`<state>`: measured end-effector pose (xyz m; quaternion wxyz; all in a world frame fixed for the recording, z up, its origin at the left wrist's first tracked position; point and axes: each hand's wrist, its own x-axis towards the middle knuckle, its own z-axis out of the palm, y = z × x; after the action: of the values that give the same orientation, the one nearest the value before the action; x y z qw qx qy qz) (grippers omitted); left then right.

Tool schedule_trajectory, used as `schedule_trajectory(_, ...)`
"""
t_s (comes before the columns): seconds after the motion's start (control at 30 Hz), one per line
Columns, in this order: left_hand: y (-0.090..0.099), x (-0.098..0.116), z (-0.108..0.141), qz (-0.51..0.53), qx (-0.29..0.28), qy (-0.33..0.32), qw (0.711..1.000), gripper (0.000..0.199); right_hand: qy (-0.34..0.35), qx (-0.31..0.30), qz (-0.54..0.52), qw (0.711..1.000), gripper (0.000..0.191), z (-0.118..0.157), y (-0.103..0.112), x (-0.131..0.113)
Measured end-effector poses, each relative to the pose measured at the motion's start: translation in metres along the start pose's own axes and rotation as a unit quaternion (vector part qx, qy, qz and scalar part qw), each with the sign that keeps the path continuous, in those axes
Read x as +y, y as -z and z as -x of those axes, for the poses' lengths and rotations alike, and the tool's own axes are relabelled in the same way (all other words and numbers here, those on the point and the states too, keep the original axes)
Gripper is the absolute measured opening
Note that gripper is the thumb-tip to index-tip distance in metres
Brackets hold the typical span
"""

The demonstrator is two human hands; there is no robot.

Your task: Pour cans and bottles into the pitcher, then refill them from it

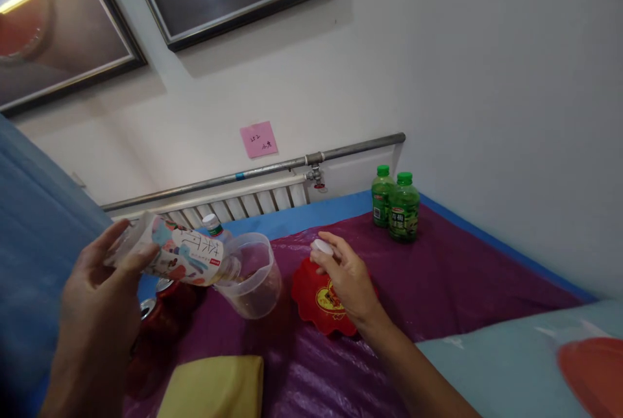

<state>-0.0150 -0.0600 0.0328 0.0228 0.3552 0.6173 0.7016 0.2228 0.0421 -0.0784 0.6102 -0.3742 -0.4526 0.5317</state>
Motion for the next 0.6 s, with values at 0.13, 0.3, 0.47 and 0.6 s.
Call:
schedule_trajectory(0.13, -0.011, 0.007, 0.001, 0.019, 0.003, -0.048, 0.999, 0.067, -0.008, -0.012, 0.022, 1.000, 0.042, -0.002, -0.001, 0.003)
schedule_trajectory(0.3, -0.015, 0.014, 0.003, -0.003, -0.008, -0.064, 0.998, 0.068, -0.005, -0.026, 0.024, 0.999, 0.038, -0.001, -0.002, 0.007)
schedule_trajectory(0.47, -0.001, 0.016, 0.002, -0.036, -0.030, -0.068, 0.997, 0.071, 0.000, -0.028, 0.061, 0.998, 0.042, -0.001, 0.000, 0.012)
schedule_trajectory(0.6, 0.037, -0.002, -0.004, -0.071, -0.051, -0.042, 0.995, 0.096, 0.011, -0.010, 0.089, 0.996, 0.041, -0.001, 0.002, 0.010)
